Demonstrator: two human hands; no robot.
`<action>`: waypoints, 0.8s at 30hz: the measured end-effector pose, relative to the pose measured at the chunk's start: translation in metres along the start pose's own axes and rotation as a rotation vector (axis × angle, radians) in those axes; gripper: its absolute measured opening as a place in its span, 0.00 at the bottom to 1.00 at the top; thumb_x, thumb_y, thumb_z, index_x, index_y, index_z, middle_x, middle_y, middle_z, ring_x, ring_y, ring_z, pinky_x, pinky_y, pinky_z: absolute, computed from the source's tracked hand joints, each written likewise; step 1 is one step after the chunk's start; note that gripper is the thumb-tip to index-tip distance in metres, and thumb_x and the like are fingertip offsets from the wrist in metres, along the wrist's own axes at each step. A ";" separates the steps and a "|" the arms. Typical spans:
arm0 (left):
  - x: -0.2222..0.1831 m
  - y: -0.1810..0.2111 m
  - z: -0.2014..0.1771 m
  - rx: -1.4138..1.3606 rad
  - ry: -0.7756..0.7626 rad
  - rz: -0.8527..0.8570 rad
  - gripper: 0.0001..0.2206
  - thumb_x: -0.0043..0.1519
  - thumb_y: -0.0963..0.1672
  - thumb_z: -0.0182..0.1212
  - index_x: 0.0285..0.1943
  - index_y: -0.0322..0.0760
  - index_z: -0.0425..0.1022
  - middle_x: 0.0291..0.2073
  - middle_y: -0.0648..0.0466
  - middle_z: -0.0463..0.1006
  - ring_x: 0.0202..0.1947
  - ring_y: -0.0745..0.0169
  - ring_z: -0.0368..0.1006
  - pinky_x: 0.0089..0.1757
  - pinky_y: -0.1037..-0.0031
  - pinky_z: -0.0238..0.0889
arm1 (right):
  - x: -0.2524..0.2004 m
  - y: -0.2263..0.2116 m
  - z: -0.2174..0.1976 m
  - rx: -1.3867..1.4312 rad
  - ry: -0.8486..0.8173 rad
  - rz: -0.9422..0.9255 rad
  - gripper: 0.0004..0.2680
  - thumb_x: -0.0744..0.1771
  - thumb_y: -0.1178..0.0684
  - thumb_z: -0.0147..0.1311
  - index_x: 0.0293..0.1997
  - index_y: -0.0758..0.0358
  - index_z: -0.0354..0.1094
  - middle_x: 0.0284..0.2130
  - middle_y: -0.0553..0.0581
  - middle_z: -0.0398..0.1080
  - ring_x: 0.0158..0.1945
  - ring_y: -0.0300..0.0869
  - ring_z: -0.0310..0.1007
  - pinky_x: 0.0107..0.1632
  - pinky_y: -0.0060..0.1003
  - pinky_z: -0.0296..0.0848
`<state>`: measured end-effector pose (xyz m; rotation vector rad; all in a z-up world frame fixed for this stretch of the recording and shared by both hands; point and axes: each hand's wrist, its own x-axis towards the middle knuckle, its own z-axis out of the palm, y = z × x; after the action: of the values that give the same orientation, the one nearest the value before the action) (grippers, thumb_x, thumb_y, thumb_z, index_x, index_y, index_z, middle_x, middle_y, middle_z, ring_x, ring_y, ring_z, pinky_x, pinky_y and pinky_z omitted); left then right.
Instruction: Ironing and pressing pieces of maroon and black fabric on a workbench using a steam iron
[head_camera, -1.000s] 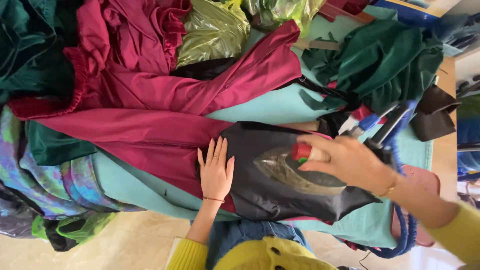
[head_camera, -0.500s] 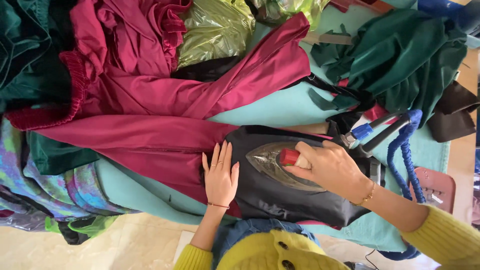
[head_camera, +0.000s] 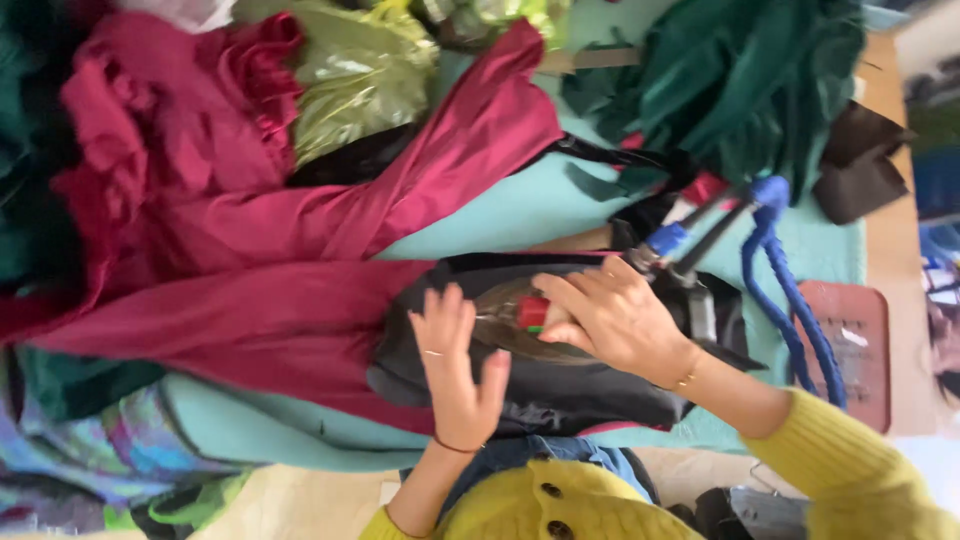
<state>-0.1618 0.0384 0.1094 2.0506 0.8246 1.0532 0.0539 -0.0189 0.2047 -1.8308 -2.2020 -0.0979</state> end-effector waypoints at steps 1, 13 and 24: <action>0.008 0.022 0.001 0.000 -0.083 0.097 0.25 0.70 0.51 0.50 0.73 0.36 0.58 0.75 0.37 0.57 0.77 0.22 0.48 0.69 0.28 0.32 | 0.000 -0.001 -0.006 -0.009 0.044 -0.013 0.24 0.71 0.34 0.24 0.55 0.62 0.67 0.28 0.50 0.64 0.30 0.49 0.63 0.40 0.44 0.60; 0.059 0.076 0.040 0.657 -0.309 0.437 0.29 0.53 0.58 0.71 0.62 0.52 0.77 0.48 0.60 0.79 0.60 0.58 0.71 0.64 0.31 0.40 | -0.344 0.087 0.040 -0.218 -0.024 1.305 0.28 0.66 0.43 0.55 0.73 0.58 0.51 0.67 0.67 0.56 0.67 0.66 0.51 0.65 0.64 0.52; 0.056 0.067 0.046 0.830 -0.322 0.434 0.20 0.54 0.59 0.69 0.43 0.50 0.77 0.44 0.62 0.80 0.57 0.59 0.76 0.67 0.39 0.49 | -0.508 0.040 0.102 -0.056 0.041 1.729 0.31 0.56 0.51 0.59 0.67 0.54 0.53 0.56 0.64 0.64 0.63 0.63 0.62 0.59 0.69 0.57</action>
<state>-0.0812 0.0307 0.1656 3.1060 0.7246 0.5800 0.1574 -0.4730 -0.0262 -2.9106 -0.0261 0.1541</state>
